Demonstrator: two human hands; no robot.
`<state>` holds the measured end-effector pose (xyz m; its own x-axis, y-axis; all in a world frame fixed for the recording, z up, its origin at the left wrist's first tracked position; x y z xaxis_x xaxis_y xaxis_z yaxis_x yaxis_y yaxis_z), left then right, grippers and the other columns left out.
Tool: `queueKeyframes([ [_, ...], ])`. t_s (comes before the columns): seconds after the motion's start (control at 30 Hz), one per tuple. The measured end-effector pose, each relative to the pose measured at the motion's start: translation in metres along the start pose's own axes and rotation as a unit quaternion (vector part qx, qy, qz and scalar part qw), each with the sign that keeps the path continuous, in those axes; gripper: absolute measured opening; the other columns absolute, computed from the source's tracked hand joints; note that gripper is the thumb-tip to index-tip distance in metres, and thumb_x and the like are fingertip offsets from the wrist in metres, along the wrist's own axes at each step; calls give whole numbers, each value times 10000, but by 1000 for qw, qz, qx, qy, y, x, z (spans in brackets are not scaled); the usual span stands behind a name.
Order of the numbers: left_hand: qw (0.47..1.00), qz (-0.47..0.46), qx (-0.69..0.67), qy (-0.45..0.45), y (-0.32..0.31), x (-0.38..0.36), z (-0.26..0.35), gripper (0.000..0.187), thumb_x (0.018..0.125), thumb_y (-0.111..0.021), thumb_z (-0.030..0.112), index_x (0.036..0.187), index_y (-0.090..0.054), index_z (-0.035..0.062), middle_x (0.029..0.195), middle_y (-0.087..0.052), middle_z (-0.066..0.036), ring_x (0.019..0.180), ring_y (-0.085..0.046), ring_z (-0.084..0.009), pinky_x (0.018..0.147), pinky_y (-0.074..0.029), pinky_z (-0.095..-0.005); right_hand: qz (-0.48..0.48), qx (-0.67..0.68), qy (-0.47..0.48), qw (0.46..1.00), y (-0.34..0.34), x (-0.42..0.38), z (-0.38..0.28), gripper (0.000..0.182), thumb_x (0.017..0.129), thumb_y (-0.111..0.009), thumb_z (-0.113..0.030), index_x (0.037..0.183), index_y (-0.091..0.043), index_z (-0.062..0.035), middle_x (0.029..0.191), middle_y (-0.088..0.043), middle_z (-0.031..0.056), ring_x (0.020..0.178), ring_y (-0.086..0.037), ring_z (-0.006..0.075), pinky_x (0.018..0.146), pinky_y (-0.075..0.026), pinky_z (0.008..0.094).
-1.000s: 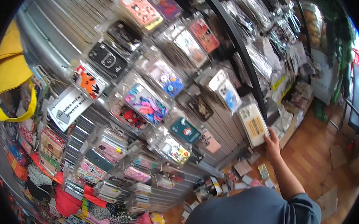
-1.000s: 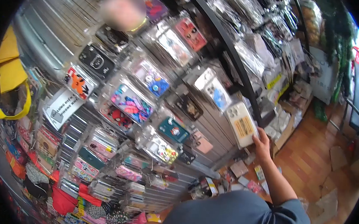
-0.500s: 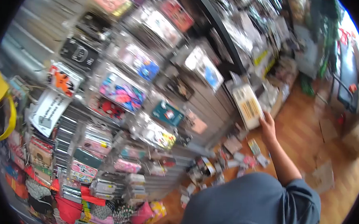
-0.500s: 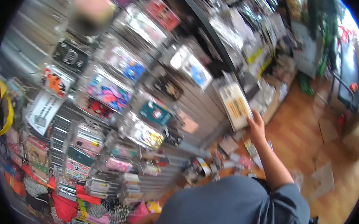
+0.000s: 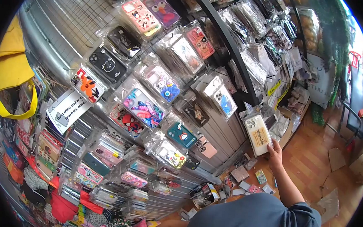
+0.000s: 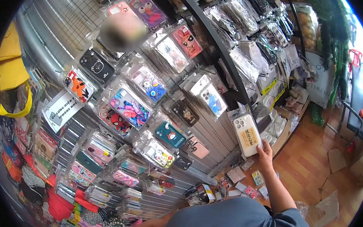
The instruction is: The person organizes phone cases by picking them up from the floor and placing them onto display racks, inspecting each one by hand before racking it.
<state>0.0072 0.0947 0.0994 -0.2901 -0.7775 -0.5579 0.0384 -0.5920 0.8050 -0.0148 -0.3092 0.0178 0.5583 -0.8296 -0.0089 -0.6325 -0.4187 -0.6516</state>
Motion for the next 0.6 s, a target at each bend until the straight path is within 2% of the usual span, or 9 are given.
queueKeyframes([
  [0.07,1000,21,9,-2,1,-5,3,493,636,-669,241,1043,-525,2,1055,-529,-178,964,-507,-264,825,-393,-352,-17,-12,-17,1000,-4,0,2,334,855,-471,-144,1161,-394,-36,954,-567,77,729,-601,159,510,-492,235],
  [0.17,998,51,32,-7,3,-6,3,499,638,-670,244,1048,-523,2,1063,-526,-179,973,-503,-265,832,-390,-353,-45,-7,-16,999,-11,1,4,335,852,-476,-146,1160,-396,-41,942,-568,74,724,-599,153,508,-490,234],
  [0.4,989,119,87,-15,-6,-3,10,511,642,-671,253,1061,-518,2,1083,-518,-180,993,-494,-267,847,-382,-355,-36,5,-28,999,-21,0,6,291,840,-480,-126,1116,-432,-46,927,-568,65,724,-590,138,515,-491,228],
  [0.6,977,170,127,-13,5,-17,12,522,646,-672,260,1072,-514,2,1100,-511,-182,1010,-487,-269,860,-375,-356,-51,1,-31,998,-27,2,13,289,837,-481,-118,1113,-440,-45,936,-564,63,756,-581,142,579,-504,257],
])
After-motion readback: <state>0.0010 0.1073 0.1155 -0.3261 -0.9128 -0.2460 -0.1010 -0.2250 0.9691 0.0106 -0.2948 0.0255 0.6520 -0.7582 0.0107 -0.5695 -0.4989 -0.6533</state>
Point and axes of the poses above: each hand's wrist, its own x-axis towards the middle knuckle, its own y-axis out of the back of the hand, z = x × y, the point moved 10 cm from there along x, towards the middle knuckle
